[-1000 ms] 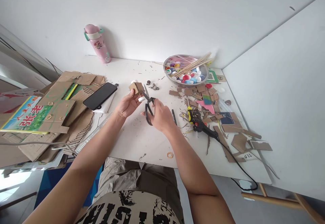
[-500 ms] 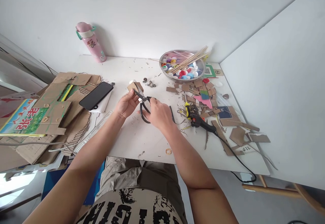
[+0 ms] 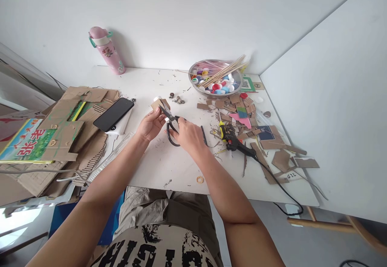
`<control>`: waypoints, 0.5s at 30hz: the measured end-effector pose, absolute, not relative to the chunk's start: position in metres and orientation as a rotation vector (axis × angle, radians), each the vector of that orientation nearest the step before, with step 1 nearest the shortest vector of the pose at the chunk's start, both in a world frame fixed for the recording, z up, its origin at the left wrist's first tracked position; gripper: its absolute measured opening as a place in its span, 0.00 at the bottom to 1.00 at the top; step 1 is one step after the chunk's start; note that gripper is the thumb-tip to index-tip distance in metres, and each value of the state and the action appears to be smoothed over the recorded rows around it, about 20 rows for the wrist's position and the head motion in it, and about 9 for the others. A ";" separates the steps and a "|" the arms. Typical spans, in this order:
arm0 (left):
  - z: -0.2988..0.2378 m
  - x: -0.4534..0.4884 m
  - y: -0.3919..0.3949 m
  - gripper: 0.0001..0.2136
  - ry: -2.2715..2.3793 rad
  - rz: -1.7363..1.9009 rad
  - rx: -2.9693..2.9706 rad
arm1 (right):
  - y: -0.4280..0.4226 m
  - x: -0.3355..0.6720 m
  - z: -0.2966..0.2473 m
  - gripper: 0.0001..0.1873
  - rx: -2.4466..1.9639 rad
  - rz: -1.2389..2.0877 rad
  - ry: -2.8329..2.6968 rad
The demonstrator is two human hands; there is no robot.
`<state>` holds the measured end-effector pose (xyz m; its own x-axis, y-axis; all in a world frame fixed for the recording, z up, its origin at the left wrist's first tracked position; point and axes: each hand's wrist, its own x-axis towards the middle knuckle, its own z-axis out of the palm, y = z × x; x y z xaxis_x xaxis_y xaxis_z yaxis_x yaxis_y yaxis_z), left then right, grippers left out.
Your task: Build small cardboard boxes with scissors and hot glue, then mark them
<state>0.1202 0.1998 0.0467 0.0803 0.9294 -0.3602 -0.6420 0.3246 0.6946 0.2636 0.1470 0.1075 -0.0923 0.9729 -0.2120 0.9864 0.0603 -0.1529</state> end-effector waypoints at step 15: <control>0.046 0.117 0.203 0.09 0.898 1.204 0.412 | 0.155 0.273 0.084 0.19 2.143 -0.498 2.391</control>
<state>0.1168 0.2029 0.0457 0.0826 0.9234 -0.3748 -0.6221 0.3416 0.7045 0.2732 0.1546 0.0839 -0.1269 0.9843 -0.1224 0.9514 0.0859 -0.2956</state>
